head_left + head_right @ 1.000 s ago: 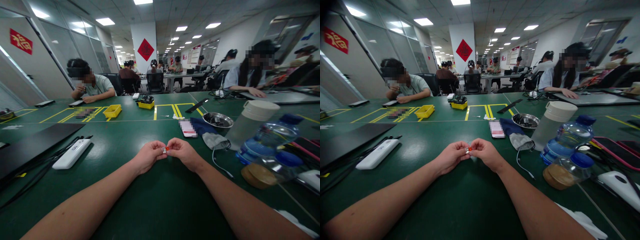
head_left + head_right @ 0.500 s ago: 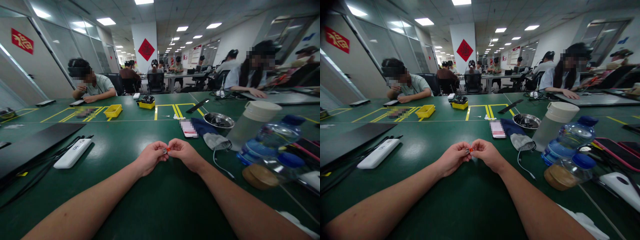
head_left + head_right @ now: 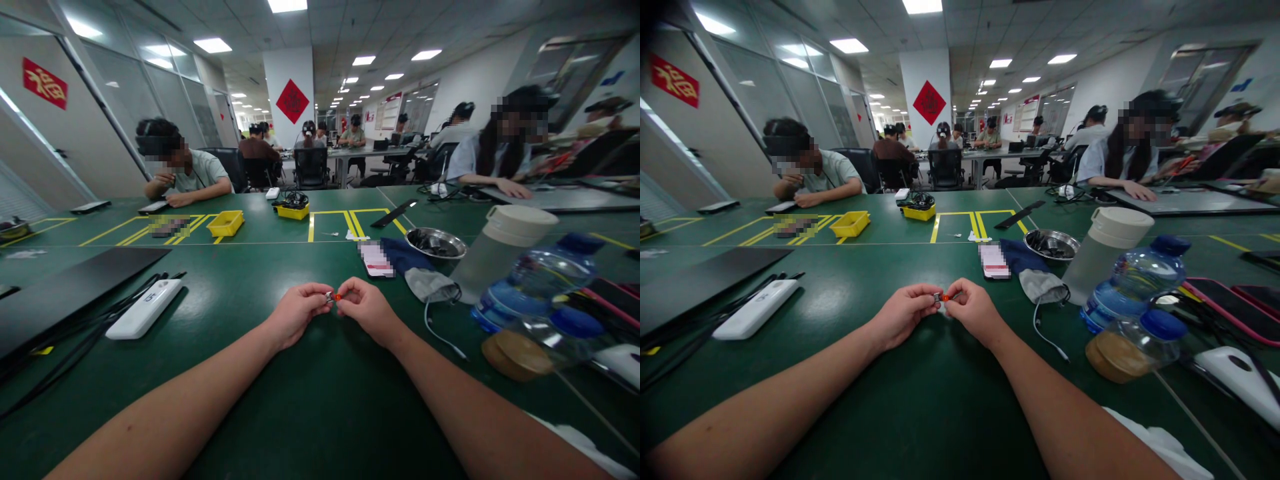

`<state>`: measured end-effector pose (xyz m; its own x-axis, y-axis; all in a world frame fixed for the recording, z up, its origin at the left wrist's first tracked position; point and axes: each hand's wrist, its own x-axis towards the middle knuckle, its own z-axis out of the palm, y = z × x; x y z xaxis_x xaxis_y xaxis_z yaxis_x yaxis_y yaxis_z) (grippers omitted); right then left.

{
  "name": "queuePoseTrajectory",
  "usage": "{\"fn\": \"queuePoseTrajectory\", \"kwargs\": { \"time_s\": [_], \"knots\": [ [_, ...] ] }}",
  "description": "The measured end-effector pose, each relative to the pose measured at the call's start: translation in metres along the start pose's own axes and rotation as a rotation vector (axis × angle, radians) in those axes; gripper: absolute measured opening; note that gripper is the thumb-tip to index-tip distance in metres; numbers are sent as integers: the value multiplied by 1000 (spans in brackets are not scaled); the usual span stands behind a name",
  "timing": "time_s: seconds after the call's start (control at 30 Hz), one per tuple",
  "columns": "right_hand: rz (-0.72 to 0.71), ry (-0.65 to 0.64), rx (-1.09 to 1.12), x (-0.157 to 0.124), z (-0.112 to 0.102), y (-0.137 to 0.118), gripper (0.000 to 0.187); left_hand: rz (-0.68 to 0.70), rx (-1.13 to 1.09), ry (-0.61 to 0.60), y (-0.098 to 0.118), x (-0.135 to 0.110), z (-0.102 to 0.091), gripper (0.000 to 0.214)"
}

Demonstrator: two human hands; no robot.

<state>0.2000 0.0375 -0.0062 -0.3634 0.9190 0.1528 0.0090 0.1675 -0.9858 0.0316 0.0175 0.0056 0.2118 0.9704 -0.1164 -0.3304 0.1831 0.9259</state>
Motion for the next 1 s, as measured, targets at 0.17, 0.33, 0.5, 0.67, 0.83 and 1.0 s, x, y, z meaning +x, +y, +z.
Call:
{"fn": "queuePoseTrajectory", "kwargs": {
  "time_s": [0.17, 0.33, 0.5, 0.67, 0.83, 1.0],
  "knots": [
    [-23, -10, -146, 1, 1, 4, 13, 40, 78, 1, -2, 1, -2, 20],
    [-56, 9, -259, 0, 3, 5, 10, 52, 179, 13, -4, 1, -1, 18],
    [-94, 13, -321, 0, 3, 9, 10, 58, 249, 9, -6, 2, 1, 17],
    [-83, -41, -280, -1, 3, 9, 5, -16, 294, -98, 2, 5, -11, 19],
    [-163, -111, -421, -4, 4, 3, 13, -144, 412, -392, 20, 7, -29, 22],
    [-283, -235, -494, -7, 4, -4, 32, -85, 454, -457, 23, 7, -31, 41]
  ]
}}
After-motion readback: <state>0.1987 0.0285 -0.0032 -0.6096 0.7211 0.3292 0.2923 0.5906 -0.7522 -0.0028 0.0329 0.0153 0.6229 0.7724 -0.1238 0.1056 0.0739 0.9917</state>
